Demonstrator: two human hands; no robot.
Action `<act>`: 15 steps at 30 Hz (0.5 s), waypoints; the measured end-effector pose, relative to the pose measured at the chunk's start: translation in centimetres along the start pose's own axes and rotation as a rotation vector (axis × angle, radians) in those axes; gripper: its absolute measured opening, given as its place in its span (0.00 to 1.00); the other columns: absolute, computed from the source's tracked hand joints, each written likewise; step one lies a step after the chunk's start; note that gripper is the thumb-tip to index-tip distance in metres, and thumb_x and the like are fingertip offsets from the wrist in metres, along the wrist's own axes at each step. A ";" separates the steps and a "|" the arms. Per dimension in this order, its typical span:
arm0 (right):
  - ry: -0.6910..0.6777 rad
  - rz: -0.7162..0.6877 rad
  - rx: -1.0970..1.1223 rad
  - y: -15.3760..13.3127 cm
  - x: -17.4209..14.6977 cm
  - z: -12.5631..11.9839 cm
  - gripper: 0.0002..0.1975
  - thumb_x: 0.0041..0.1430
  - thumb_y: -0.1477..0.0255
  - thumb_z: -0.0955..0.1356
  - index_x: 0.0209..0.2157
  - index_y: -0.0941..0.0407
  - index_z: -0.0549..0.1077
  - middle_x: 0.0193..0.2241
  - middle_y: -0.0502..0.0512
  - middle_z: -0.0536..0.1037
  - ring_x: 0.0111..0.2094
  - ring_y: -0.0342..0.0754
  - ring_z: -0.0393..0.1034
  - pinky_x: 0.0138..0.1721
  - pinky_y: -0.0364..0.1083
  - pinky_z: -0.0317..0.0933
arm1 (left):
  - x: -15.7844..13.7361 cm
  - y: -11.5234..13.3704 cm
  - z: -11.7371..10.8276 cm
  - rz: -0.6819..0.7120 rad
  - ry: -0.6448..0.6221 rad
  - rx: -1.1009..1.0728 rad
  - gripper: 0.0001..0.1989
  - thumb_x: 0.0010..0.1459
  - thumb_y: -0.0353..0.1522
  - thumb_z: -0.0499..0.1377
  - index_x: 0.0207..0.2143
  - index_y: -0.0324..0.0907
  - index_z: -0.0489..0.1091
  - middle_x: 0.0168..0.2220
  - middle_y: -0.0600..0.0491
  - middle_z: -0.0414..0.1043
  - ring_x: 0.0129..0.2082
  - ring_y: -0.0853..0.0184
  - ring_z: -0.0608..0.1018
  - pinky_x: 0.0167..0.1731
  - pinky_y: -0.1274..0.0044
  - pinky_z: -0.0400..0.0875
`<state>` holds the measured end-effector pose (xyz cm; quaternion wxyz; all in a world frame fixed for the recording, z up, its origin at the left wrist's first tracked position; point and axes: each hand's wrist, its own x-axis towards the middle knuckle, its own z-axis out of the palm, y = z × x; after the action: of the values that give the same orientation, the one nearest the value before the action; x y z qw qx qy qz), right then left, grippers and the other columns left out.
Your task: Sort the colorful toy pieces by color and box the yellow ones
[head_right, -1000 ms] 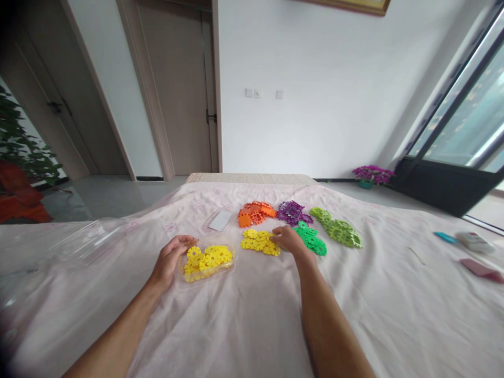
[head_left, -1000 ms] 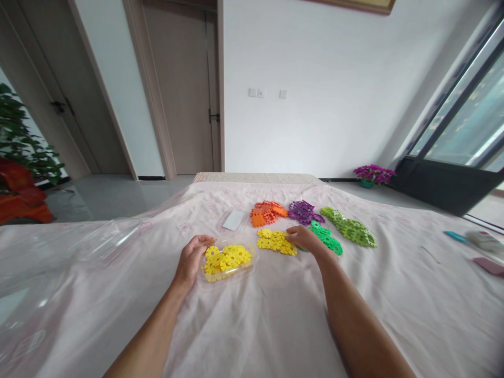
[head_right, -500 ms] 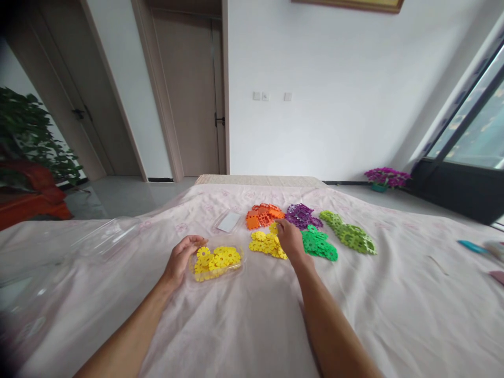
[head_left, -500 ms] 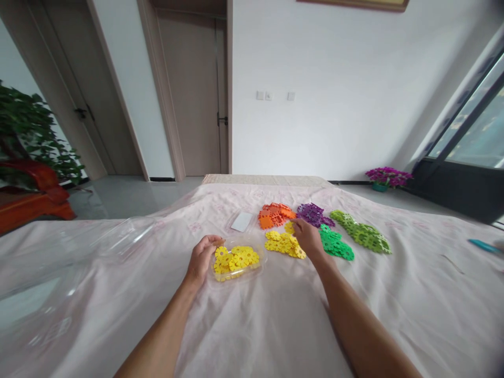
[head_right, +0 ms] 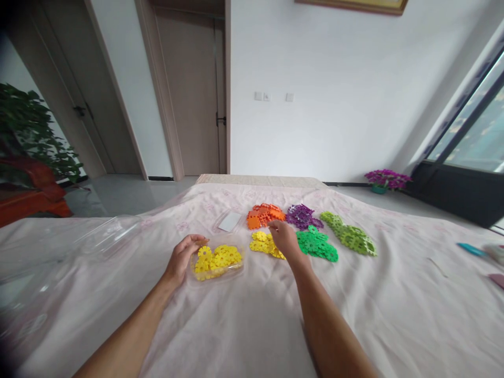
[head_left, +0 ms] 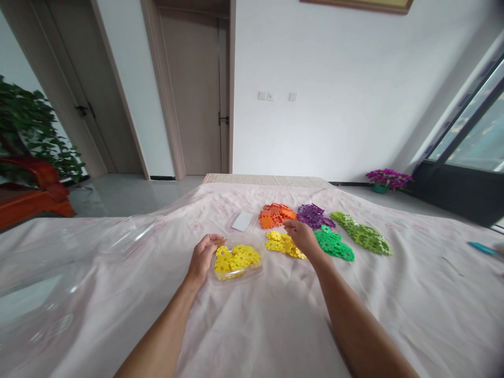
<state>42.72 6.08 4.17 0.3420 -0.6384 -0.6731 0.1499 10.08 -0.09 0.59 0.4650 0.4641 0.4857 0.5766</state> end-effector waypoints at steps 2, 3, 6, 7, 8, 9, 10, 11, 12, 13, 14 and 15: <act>-0.026 0.021 -0.140 2.3 0.5 -0.9 0.16 0.58 0.70 0.64 0.44 0.54 0.79 0.43 0.56 0.81 0.45 0.52 0.75 0.46 0.46 0.65 | 0.0 0.1 0.1 -0.001 0.005 -0.007 0.14 0.49 0.35 0.59 0.39 0.41 0.71 0.37 0.51 0.79 0.37 0.63 0.77 0.39 0.75 0.67; -0.051 0.020 -0.190 3.0 0.6 -1.1 0.16 0.59 0.68 0.64 0.45 0.54 0.79 0.44 0.57 0.81 0.46 0.53 0.74 0.47 0.47 0.64 | 0.0 0.1 0.1 0.002 0.010 -0.004 0.14 0.49 0.35 0.59 0.39 0.41 0.71 0.37 0.51 0.79 0.37 0.63 0.77 0.39 0.75 0.67; -0.120 -0.002 -0.327 3.4 0.1 -0.6 0.21 0.62 0.59 0.64 0.51 0.53 0.77 0.48 0.58 0.79 0.50 0.55 0.71 0.50 0.49 0.61 | 0.0 0.1 0.1 0.008 0.018 0.013 0.14 0.49 0.35 0.59 0.39 0.41 0.72 0.35 0.52 0.78 0.36 0.64 0.77 0.38 0.75 0.66; -0.126 -0.008 -0.375 3.0 -0.2 -0.2 0.23 0.62 0.56 0.64 0.54 0.52 0.75 0.49 0.59 0.78 0.51 0.57 0.70 0.51 0.50 0.60 | 0.1 0.1 0.1 0.011 0.019 0.016 0.14 0.49 0.35 0.59 0.39 0.41 0.72 0.35 0.52 0.78 0.36 0.64 0.77 0.38 0.75 0.66; -0.125 -0.015 -0.419 2.5 -0.5 0.1 0.25 0.62 0.54 0.64 0.56 0.51 0.74 0.51 0.59 0.77 0.52 0.58 0.68 0.51 0.51 0.59 | 0.1 0.0 0.0 0.014 0.018 0.015 0.14 0.48 0.36 0.60 0.38 0.41 0.72 0.35 0.52 0.78 0.36 0.64 0.77 0.38 0.75 0.66; -0.120 -0.029 -0.454 1.9 -0.7 0.5 0.26 0.62 0.53 0.64 0.57 0.49 0.73 0.52 0.58 0.76 0.54 0.59 0.66 0.52 0.52 0.58 | 0.1 -0.1 0.0 0.018 0.019 0.011 0.14 0.48 0.36 0.60 0.38 0.41 0.72 0.35 0.52 0.78 0.36 0.64 0.77 0.38 0.75 0.66; -0.116 -0.050 -0.480 1.3 -0.9 0.8 0.26 0.62 0.53 0.63 0.58 0.48 0.72 0.54 0.57 0.75 0.55 0.60 0.65 0.52 0.53 0.57 | 0.2 -0.2 0.0 0.021 0.019 0.006 0.14 0.48 0.36 0.60 0.38 0.41 0.72 0.35 0.52 0.78 0.36 0.64 0.77 0.37 0.75 0.66; -0.117 -0.075 -0.501 0.7 -1.1 1.1 0.25 0.62 0.53 0.64 0.58 0.47 0.72 0.54 0.56 0.75 0.56 0.60 0.63 0.53 0.54 0.56 | 0.2 -0.3 -0.1 0.023 0.019 0.001 0.14 0.48 0.37 0.60 0.38 0.41 0.73 0.35 0.52 0.78 0.36 0.64 0.77 0.37 0.75 0.67; -0.125 -0.101 -0.518 0.2 -1.2 1.4 0.25 0.62 0.53 0.64 0.57 0.46 0.72 0.54 0.56 0.75 0.56 0.59 0.63 0.53 0.53 0.55 | 0.2 -0.4 -0.1 0.024 0.019 -0.002 0.14 0.47 0.37 0.61 0.38 0.41 0.73 0.35 0.52 0.78 0.35 0.64 0.77 0.37 0.75 0.67; -0.137 -0.123 -0.533 -0.2 -1.2 1.5 0.24 0.62 0.53 0.64 0.57 0.46 0.72 0.54 0.55 0.75 0.56 0.59 0.62 0.53 0.53 0.54 | 0.2 -0.4 -0.1 0.024 0.017 -0.004 0.14 0.48 0.36 0.60 0.38 0.41 0.73 0.35 0.52 0.78 0.35 0.64 0.77 0.36 0.75 0.67; -0.151 -0.140 -0.548 -0.5 -1.2 1.7 0.23 0.62 0.54 0.65 0.56 0.46 0.73 0.53 0.55 0.76 0.56 0.58 0.62 0.53 0.53 0.54 | 0.2 -0.5 -0.1 0.023 0.015 -0.006 0.14 0.48 0.36 0.60 0.38 0.41 0.73 0.35 0.52 0.78 0.35 0.64 0.77 0.36 0.75 0.67; -0.162 -0.150 -0.561 -0.7 -1.2 1.8 0.22 0.62 0.54 0.65 0.55 0.46 0.73 0.51 0.55 0.77 0.55 0.58 0.63 0.52 0.52 0.54 | 0.3 -0.5 -0.1 0.023 0.012 -0.007 0.14 0.48 0.36 0.60 0.38 0.41 0.73 0.35 0.52 0.78 0.35 0.64 0.77 0.36 0.75 0.67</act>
<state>40.93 5.26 2.99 0.1073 -0.6423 -0.7587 -0.0173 9.98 0.19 0.07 0.4570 0.4646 0.4811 0.5864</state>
